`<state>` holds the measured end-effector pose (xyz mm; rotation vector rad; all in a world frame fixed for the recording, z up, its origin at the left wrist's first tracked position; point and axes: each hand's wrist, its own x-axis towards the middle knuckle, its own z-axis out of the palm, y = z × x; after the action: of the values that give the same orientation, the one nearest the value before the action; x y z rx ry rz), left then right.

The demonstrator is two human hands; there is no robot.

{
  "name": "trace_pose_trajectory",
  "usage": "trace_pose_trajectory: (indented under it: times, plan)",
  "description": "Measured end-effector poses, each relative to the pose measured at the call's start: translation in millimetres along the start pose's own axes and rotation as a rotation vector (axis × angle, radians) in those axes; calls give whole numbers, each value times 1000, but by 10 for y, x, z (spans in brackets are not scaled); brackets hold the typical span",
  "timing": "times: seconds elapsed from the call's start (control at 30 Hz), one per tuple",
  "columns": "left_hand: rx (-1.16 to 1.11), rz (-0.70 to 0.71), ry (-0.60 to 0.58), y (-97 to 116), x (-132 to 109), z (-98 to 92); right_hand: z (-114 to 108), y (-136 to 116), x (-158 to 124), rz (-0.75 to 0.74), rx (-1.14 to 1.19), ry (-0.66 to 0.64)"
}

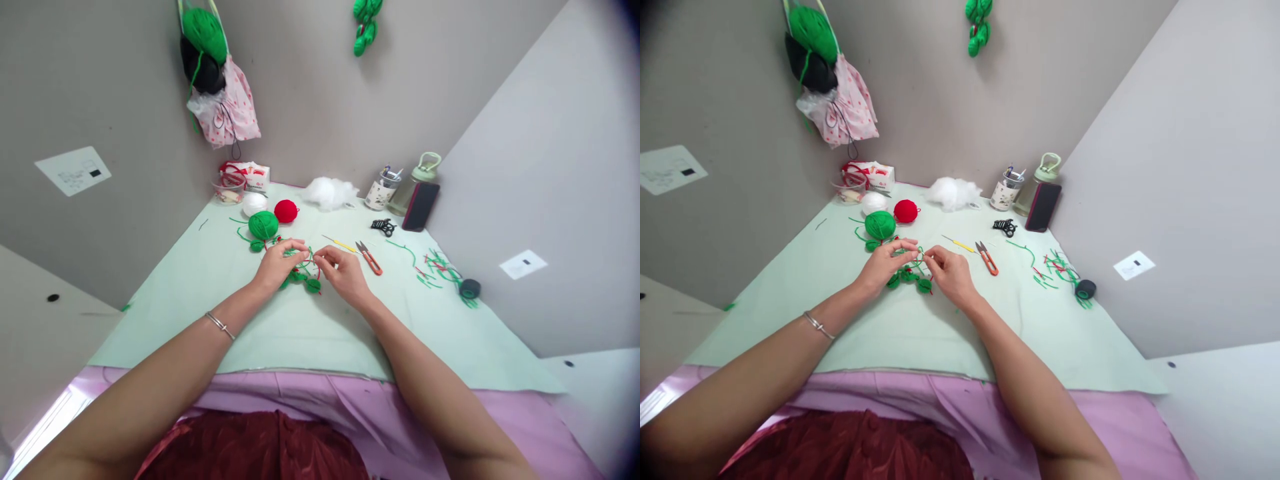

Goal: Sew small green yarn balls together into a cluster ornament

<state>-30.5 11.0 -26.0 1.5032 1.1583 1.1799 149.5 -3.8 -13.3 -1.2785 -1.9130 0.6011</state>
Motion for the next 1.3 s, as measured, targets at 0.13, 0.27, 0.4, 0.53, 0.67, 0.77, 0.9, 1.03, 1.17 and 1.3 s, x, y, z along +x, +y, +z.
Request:
trace_pose_trajectory:
  times: [0.13, 0.27, 0.4, 0.53, 0.67, 0.77, 0.9, 1.03, 1.17, 1.3]
  plan:
    - [-92, -57, -7, -4, -2, 11, 15, -33, -17, -38, -100, 9]
    - [-139, -85, -11, 4, -8, 14, 24, -59, -30, -81, -235, 11]
    - [-173, -123, -28, 47, -19, 14, 54, -54, -39, -165, -408, 36]
    - [-160, -146, -28, 78, -28, 15, 63, -20, -27, -190, -499, 67]
    - [-200, -157, -26, 67, -26, 19, 19, 15, -7, -153, -534, 125]
    - [-261, -160, 17, 58, -22, 16, -4, 25, -4, -118, -532, 121]
    - [-441, -204, 12, 90, -30, 4, -2, 21, -12, -90, -515, 113]
    - [-625, -245, -33, 132, -41, -12, 1, 9, -16, -84, -493, 110]
    - [-674, -239, -45, 134, -32, -22, -2, -3, -15, -73, -468, 98]
    - [-746, -233, -55, 129, -17, -29, -1, -3, -14, -65, -435, 97]
